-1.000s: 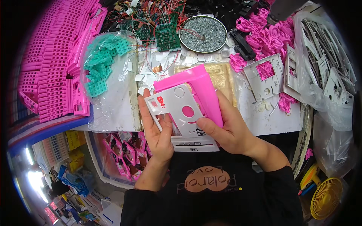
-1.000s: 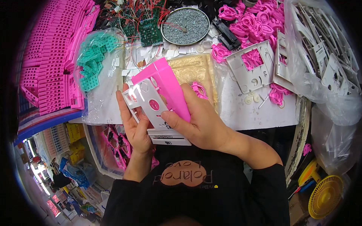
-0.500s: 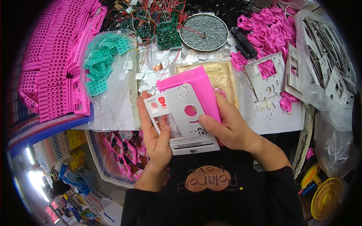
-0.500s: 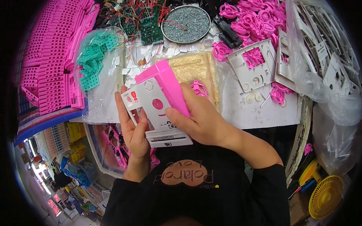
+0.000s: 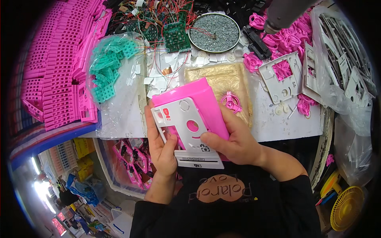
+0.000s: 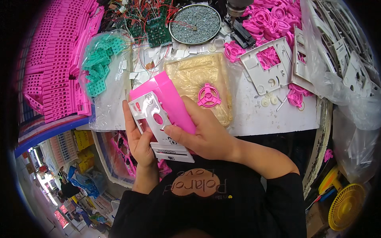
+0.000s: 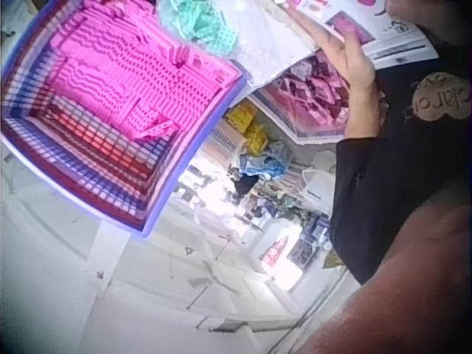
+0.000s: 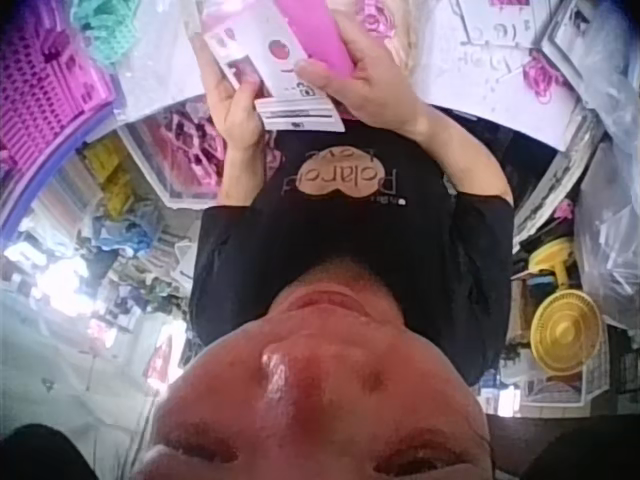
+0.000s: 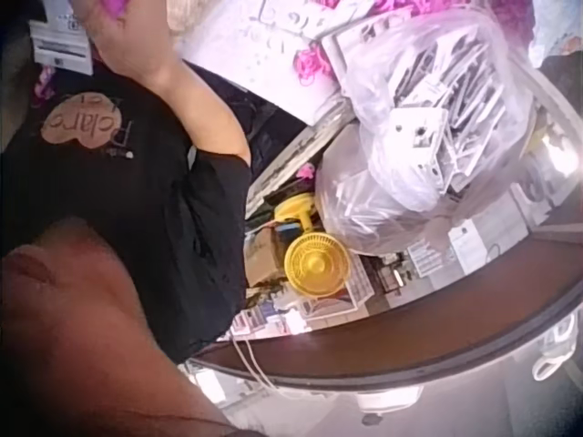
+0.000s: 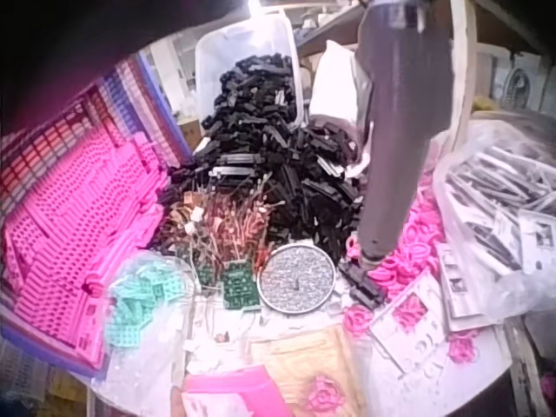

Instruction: Assemble a toy cash register by installing components, circuit boards, and securing them with a power screwdriver.

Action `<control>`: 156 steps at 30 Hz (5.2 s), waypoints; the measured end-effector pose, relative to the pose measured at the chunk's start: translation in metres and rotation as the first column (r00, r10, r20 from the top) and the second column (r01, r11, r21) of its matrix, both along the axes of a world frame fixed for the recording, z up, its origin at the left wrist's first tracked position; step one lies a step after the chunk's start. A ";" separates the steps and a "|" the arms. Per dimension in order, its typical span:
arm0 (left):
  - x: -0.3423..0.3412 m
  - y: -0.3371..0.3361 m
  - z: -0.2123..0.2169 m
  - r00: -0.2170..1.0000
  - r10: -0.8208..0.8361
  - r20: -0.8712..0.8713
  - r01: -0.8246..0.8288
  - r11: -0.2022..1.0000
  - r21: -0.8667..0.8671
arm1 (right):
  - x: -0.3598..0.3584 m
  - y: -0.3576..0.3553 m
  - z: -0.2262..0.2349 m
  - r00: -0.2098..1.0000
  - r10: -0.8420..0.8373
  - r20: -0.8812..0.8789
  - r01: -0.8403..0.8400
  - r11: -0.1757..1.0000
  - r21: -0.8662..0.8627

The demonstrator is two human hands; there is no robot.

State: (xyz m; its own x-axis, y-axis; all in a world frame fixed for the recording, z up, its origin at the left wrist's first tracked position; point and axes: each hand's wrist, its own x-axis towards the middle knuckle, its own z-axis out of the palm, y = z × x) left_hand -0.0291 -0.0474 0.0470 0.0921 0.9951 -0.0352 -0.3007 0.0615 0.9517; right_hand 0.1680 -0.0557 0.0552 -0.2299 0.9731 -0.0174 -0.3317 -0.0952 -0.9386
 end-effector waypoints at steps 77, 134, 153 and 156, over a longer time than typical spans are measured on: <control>0.014 0.087 0.037 0.980 0.062 -0.187 0.004 0.943 0.333 | 0.085 0.060 0.003 0.881 -0.317 0.351 0.007 0.752 0.659; 0.037 0.036 -0.035 0.360 0.154 -0.920 0.707 0.599 0.377 | 0.072 0.059 0.014 -0.141 -0.176 0.974 -0.536 0.841 0.074; 0.015 0.070 -0.029 0.148 0.233 -0.961 0.698 0.664 0.268 | 0.128 0.084 0.030 0.040 -0.303 0.952 -0.324 0.897 0.299; 0.015 0.071 -0.021 0.100 0.213 -0.972 0.721 0.658 0.218 | 0.109 0.075 0.027 0.078 -0.282 0.956 -0.488 0.826 0.283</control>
State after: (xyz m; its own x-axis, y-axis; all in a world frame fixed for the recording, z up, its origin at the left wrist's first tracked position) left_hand -0.0137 0.0238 0.0261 0.7021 0.6999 0.1309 0.6673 -0.7109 0.2220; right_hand 0.2765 0.0194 0.0826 -0.4772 0.8770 0.0572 0.8367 0.4732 -0.2755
